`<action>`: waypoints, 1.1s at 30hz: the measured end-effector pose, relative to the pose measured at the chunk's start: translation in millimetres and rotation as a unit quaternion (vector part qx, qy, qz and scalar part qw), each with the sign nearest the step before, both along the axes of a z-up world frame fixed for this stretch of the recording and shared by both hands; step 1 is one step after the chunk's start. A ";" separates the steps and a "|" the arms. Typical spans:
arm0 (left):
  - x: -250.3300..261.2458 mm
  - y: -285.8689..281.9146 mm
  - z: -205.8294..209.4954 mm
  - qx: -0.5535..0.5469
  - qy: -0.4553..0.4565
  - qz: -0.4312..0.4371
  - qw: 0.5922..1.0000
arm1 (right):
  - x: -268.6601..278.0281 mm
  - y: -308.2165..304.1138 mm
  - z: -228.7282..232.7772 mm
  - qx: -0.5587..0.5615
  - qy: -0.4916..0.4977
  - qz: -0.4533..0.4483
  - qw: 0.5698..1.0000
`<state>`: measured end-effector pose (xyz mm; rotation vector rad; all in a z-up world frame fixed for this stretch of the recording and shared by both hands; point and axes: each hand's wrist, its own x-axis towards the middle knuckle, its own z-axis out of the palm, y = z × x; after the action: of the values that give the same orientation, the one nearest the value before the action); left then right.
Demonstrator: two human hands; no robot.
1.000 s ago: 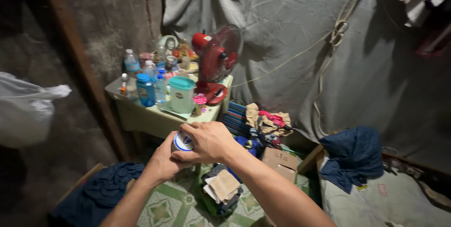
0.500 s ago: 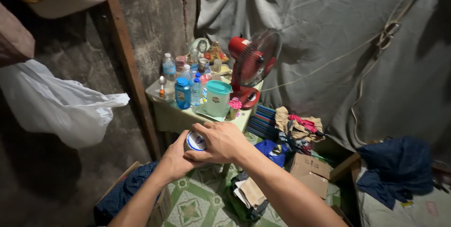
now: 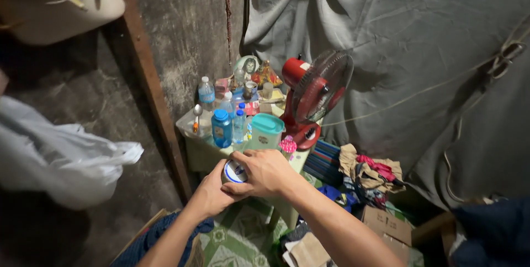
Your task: The person picks up small containers, bottles and boxes scattered on a bed and carries them to a small side table, arranging them with other bottles and personal items. They then move items to a shelf and plastic drawer unit, placing bottles and packets on the shelf and closing a container.
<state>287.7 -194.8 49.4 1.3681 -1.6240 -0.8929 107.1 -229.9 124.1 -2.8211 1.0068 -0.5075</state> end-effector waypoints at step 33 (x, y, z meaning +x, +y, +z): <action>90.0 -247.5 -28.0 -0.076 0.107 0.023 0.991 | 69.8 -252.1 35.5 -0.049 0.022 -0.128 0.990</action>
<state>377.7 -442.3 21.4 1.1590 -1.4601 -0.8399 176.8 -482.0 159.6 -2.8127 1.4023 -0.5346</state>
